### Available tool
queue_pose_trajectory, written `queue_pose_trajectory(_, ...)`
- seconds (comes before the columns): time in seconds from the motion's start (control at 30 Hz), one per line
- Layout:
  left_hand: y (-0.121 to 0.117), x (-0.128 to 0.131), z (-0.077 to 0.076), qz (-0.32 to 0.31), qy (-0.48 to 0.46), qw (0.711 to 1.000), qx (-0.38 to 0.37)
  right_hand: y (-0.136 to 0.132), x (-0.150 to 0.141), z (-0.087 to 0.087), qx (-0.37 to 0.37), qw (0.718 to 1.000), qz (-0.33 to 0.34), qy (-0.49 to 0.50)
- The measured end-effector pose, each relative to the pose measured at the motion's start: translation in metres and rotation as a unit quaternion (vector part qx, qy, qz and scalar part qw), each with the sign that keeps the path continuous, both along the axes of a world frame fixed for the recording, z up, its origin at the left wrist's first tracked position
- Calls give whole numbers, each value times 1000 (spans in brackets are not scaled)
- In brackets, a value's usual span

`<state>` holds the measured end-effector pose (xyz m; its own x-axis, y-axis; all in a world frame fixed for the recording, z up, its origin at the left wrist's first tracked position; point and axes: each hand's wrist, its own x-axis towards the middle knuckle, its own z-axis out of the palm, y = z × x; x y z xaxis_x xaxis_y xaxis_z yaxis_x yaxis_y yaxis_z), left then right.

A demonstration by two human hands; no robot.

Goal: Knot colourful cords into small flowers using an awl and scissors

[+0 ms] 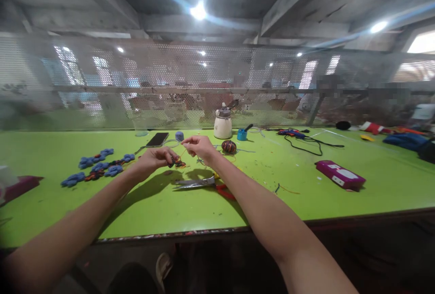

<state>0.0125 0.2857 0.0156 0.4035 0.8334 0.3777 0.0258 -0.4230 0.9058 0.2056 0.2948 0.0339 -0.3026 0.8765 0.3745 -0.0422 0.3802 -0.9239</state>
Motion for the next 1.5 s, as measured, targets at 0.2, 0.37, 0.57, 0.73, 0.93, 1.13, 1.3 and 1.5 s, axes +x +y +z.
queue_pose_trajectory(0.2,2,1,-1,0,-17,1000,17,1,-3,-4,-6,999,2,-52)
queue_pose_trajectory(0.37,1,3,0,-2,-28,999,21,1,-3,-4,-5,996,8,-84)
queue_pose_trajectory(0.57,2,5,-2,3,-34,999,25,3,-3,-7,9,990,12,-137)
queue_pose_trajectory(0.73,3,5,-3,-4,-47,998,29,5,-4,-10,22,986,0,-164)
queue_pose_trajectory(0.93,5,5,-5,-15,-47,999,24,6,-6,-9,20,984,-29,-172)
queue_pose_trajectory(1.13,6,4,-8,-21,-53,998,9,9,-6,-14,12,983,-59,-172)
queue_pose_trajectory(1.3,5,5,-7,-36,-63,997,0,12,-7,-17,8,983,-77,-169)
queue_pose_trajectory(1.5,3,6,-6,-53,-65,996,-3,12,-8,-18,-1,982,-83,-171)
